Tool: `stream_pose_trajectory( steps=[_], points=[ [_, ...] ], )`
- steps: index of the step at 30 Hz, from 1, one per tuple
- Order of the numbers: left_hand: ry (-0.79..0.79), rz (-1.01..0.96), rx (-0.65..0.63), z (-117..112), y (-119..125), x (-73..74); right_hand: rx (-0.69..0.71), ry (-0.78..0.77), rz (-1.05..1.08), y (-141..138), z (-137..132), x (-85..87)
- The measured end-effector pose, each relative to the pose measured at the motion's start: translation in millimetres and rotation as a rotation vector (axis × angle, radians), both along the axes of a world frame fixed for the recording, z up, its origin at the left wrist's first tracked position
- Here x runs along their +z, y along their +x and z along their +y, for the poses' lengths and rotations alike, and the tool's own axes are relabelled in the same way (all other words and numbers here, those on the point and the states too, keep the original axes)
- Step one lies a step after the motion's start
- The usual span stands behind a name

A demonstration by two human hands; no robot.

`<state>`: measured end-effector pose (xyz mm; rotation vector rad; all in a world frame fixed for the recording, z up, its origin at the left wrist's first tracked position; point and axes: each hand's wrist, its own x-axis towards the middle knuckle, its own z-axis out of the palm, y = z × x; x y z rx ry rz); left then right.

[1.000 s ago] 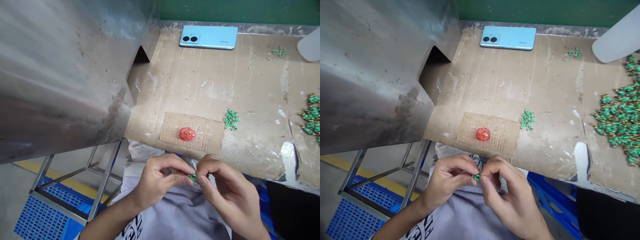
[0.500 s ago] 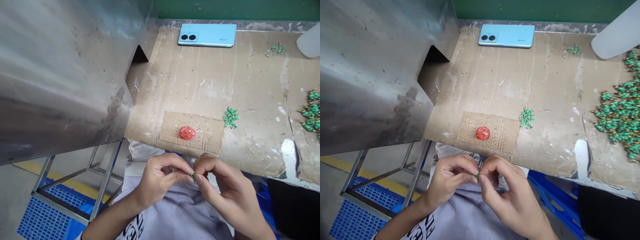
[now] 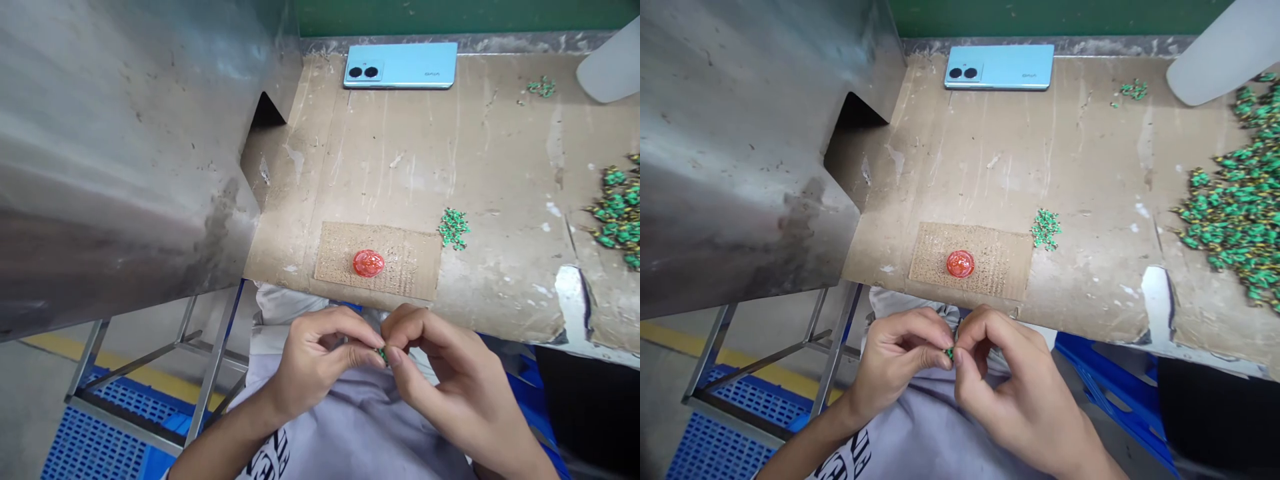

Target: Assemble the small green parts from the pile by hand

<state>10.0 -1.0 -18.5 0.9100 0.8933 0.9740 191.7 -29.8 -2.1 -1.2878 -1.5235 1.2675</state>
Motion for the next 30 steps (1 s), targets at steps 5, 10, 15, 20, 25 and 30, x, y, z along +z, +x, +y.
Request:
stream_pose_trajectory(
  steps=[5, 10, 15, 20, 25, 30],
  points=[
    [0.06, 0.027, -0.008, 1, 1, -0.5, -0.009, 0.006, -0.007, -1, 0, 0.9],
    [0.148, 0.059, -0.001, 0, 1, -4.1, 0.044, 0.008, -0.018, 3, 2, 4.4],
    [0.203, 0.064, -0.023, -1, -1, -7.2, 0.133, -0.019, -0.008, 10, 5, 10.5],
    [0.252, 0.051, -0.035, -1, -2, -7.9, 0.176, -0.014, -0.002, 13, 7, 11.9],
    [0.282, 0.027, -0.029, -1, -1, -10.5, 0.193, -0.003, 0.02, 14, 7, 11.0],
    [0.274, 0.006, -0.034, -2, -2, -12.2, 0.198, -0.014, 0.037, 15, 7, 9.6]
  ],
)
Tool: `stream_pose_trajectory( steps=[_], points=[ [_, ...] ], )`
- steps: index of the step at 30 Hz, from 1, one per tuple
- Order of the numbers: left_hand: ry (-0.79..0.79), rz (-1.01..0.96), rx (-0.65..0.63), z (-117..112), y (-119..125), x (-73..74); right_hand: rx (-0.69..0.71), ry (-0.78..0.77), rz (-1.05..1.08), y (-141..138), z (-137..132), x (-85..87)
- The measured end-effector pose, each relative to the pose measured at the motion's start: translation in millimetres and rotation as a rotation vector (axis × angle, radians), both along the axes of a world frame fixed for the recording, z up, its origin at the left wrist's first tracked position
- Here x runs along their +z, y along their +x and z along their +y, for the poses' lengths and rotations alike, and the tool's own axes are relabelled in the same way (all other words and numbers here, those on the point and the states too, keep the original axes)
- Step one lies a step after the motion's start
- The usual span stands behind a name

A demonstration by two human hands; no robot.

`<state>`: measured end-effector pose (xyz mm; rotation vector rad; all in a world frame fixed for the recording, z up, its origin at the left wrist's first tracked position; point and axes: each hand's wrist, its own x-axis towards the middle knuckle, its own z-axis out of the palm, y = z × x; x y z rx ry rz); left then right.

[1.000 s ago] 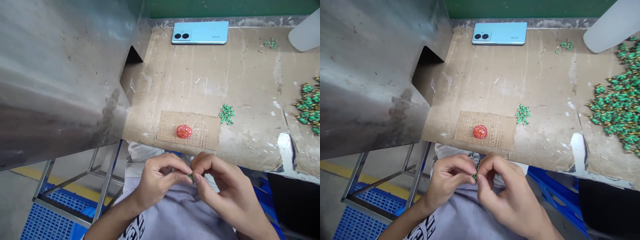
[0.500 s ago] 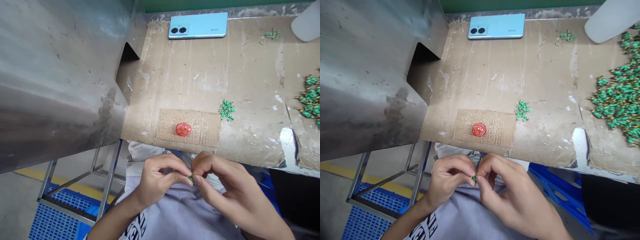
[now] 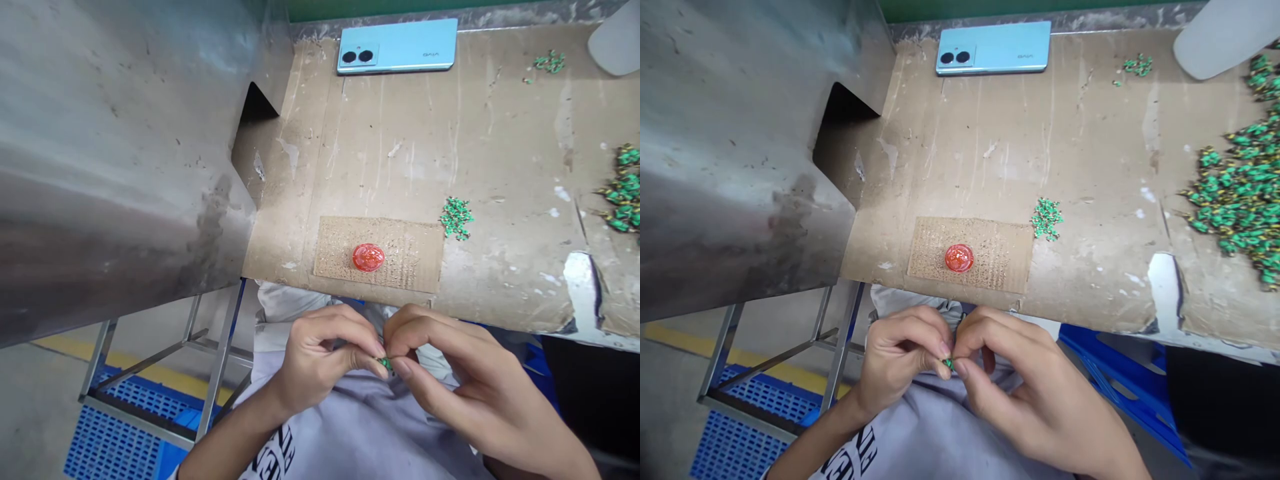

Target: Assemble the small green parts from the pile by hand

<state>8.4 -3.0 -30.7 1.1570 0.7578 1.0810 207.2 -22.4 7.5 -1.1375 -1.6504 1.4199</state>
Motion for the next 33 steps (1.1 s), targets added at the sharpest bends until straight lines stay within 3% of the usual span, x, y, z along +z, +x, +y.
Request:
stream_pose_trajectory(
  steps=[13, 18, 24, 33],
  points=[
    [0.077, 0.062, 0.053, -3, 2, 0.0, -0.003, 0.001, 0.035, 0, -3, -1.4],
    [0.112, 0.087, 0.103, -3, 2, 4.1, -0.024, 0.117, 0.073, 2, -8, -9.5],
    [0.143, 0.155, 0.035, -1, -4, 13.0, -0.055, 0.258, 0.021, 5, -10, -14.8],
    [0.17, 0.216, 0.034, -3, -1, 13.0, -0.071, 0.305, -0.01, 5, -10, -16.1]
  ],
)
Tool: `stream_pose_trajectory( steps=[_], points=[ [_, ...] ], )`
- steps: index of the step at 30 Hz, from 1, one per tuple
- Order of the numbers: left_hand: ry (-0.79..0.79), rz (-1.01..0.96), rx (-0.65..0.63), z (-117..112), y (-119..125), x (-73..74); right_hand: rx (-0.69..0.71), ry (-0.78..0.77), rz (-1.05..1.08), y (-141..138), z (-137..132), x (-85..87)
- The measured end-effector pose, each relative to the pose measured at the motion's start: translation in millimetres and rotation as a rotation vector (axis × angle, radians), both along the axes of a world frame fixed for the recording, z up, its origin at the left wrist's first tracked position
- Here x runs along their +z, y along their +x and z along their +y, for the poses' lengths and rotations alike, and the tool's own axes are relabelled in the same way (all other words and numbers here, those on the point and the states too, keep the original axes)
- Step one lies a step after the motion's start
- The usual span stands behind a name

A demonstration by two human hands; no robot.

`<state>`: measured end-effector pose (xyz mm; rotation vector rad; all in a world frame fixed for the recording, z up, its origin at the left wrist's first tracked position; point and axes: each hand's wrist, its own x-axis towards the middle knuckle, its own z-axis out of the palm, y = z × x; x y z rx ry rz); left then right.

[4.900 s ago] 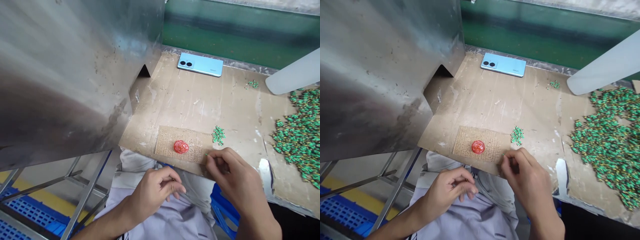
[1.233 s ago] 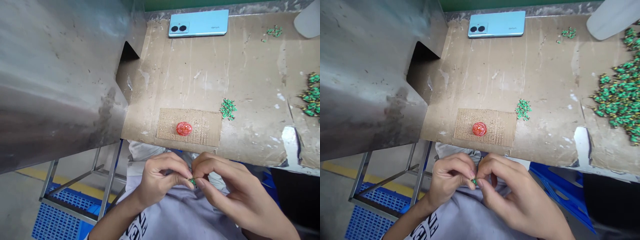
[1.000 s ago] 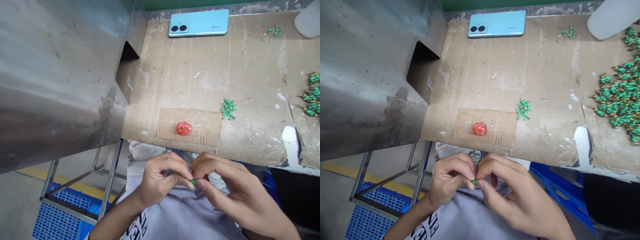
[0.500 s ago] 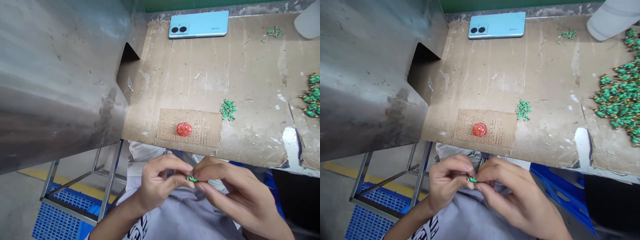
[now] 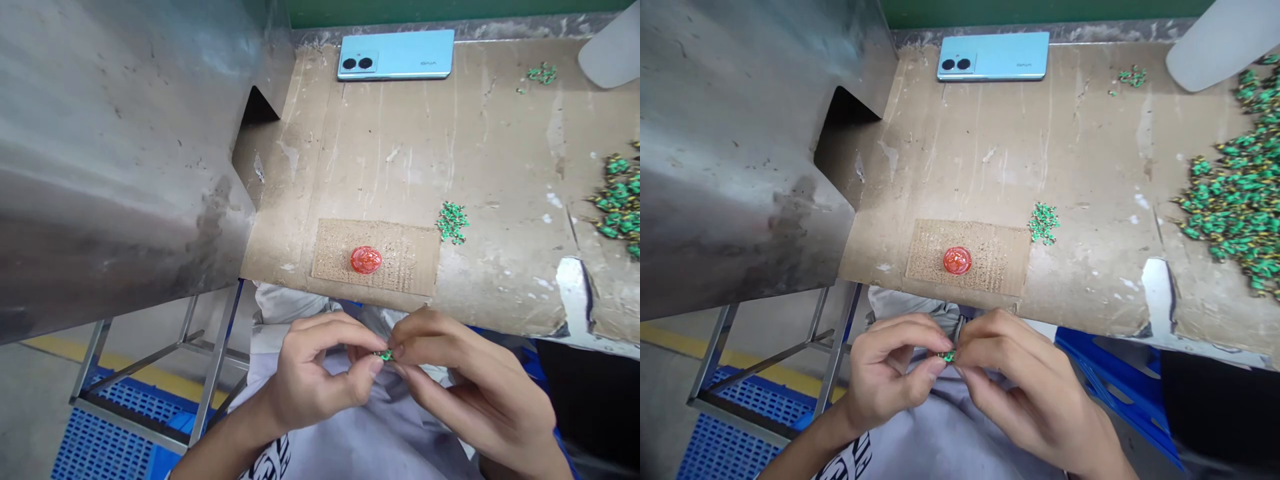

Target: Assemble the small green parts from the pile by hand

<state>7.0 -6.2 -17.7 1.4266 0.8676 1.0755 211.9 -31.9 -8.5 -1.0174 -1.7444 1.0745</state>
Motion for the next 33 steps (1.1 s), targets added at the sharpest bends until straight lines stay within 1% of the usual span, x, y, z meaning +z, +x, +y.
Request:
stream_pose_trajectory(
  steps=[4, 10, 13, 16, 18, 25, 28, 30, 31, 32, 33],
  points=[
    [0.031, -0.002, 0.023, 2, 3, 0.8, -0.008, 0.021, -0.016, -3, 2, 1.8],
    [-0.009, 0.01, 0.027, 6, 3, 3.4, -0.03, 0.059, -0.044, -6, 4, 5.6],
    [-0.086, 0.007, -0.006, 7, 0, 4.8, -0.037, 0.054, -0.046, -5, 3, 4.3],
    [-0.168, -0.06, -0.054, 6, -2, 5.0, -0.03, 0.042, -0.017, -4, 2, 2.3],
    [-0.195, -0.085, -0.059, 5, -2, 4.6, -0.024, 0.04, -0.003, -4, 1, 1.5],
    [-0.163, -0.023, -0.011, 3, -4, 3.4, -0.019, 0.02, 0.009, -4, 1, -3.4],
    [-0.122, 0.033, -0.018, 8, -4, 6.3, -0.026, 0.039, -0.026, -5, -1, -0.7],
    [-0.106, 0.088, -0.005, 11, -1, 7.3, -0.044, 0.07, -0.004, -7, -1, 1.5],
    [-0.104, 0.076, 0.001, 12, 3, 6.8, -0.069, 0.057, 0.005, -8, 0, 1.4],
    [-0.117, 0.041, -0.016, 11, 6, 5.7, -0.103, 0.042, 0.001, -7, 1, 0.4],
    [-0.168, 0.01, -0.071, 9, 11, 4.2, -0.13, 0.077, 0.019, -6, 3, -1.2]
  ],
)
